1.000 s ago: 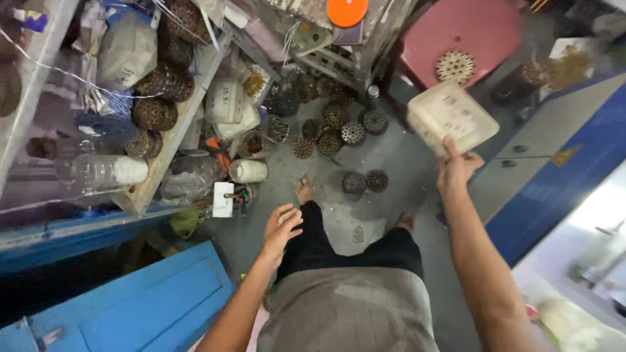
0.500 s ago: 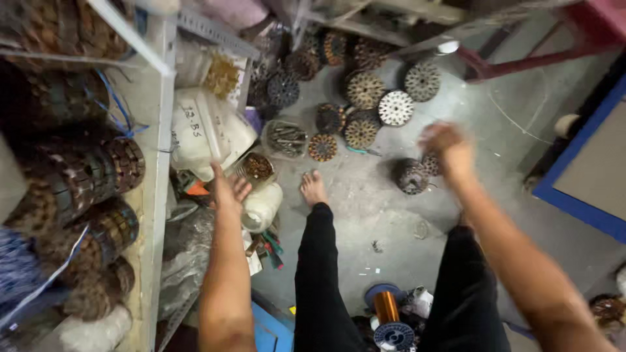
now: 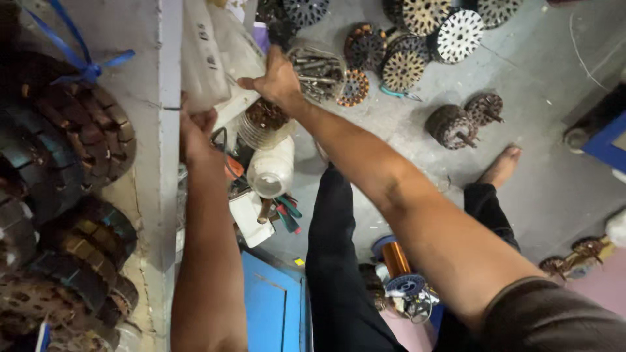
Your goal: The person inserts white insulating strips into the slots of a motor stator by hand and uses scissors to trim the material.
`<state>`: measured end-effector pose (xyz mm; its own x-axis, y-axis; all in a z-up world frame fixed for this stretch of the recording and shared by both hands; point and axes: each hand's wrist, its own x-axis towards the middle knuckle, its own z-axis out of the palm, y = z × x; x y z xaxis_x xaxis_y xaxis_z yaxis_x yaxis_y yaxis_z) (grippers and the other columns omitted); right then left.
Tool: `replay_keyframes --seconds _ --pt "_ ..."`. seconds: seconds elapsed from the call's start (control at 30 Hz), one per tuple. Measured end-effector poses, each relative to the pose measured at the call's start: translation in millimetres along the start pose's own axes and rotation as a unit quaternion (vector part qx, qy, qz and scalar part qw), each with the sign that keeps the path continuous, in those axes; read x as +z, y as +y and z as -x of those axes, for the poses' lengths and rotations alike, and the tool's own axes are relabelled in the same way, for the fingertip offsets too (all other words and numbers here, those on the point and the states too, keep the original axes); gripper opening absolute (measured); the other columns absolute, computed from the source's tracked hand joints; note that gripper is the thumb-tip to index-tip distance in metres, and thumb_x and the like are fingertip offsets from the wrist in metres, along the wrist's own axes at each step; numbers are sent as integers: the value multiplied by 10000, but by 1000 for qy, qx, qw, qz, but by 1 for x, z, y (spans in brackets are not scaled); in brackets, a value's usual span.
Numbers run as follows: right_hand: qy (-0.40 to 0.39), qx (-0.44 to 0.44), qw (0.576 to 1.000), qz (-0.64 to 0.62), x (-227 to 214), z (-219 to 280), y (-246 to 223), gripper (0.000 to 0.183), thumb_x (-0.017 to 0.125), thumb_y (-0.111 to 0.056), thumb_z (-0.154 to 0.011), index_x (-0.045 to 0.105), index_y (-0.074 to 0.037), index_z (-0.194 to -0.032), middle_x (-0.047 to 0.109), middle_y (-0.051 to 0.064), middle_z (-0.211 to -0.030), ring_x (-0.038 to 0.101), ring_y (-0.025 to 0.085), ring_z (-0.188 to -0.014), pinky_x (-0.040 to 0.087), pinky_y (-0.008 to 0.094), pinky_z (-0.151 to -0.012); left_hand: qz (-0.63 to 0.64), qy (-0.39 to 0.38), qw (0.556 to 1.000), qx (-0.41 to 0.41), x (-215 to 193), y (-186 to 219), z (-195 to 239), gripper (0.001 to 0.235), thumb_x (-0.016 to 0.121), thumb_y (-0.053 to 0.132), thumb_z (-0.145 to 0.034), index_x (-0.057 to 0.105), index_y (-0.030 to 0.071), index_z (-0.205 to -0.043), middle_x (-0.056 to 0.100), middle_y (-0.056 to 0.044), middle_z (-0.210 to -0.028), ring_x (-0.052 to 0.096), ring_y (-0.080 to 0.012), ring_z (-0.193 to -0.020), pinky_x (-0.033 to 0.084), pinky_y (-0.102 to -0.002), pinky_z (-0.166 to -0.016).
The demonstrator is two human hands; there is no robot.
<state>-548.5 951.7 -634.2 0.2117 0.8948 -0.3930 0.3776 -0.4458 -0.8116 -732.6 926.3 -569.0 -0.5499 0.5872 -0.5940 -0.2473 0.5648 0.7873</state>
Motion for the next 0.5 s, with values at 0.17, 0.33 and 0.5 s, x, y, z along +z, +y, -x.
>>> replay_keyframes --seconds 0.17,0.33,0.5 --pt "-62 90 994 -13 -64 52 -23 595 902 -477 -606 614 -40 -889 712 168 -819 694 340 -783 540 467 -778 61 126 989 -39 -21 1 -32 271 704 228 -939 680 18 -1109 716 -91 -901 700 -183 -773 624 -268 -682" --pt "22 117 993 8 -195 141 -3 591 918 -496 -631 584 -33 -783 637 145 -683 627 322 -636 501 447 -633 178 171 962 -113 -12 13 38 129 715 70 -957 682 -23 -1040 746 -95 -957 733 -178 -822 599 -260 -674" --pt "58 215 956 -191 -400 307 43 430 896 -303 -651 666 -51 -914 710 47 -718 654 154 -629 534 350 -586 -138 -150 976 82 29 9 268 220 626 213 -1086 623 21 -1193 659 -116 -1106 582 -218 -874 499 -311 -695"
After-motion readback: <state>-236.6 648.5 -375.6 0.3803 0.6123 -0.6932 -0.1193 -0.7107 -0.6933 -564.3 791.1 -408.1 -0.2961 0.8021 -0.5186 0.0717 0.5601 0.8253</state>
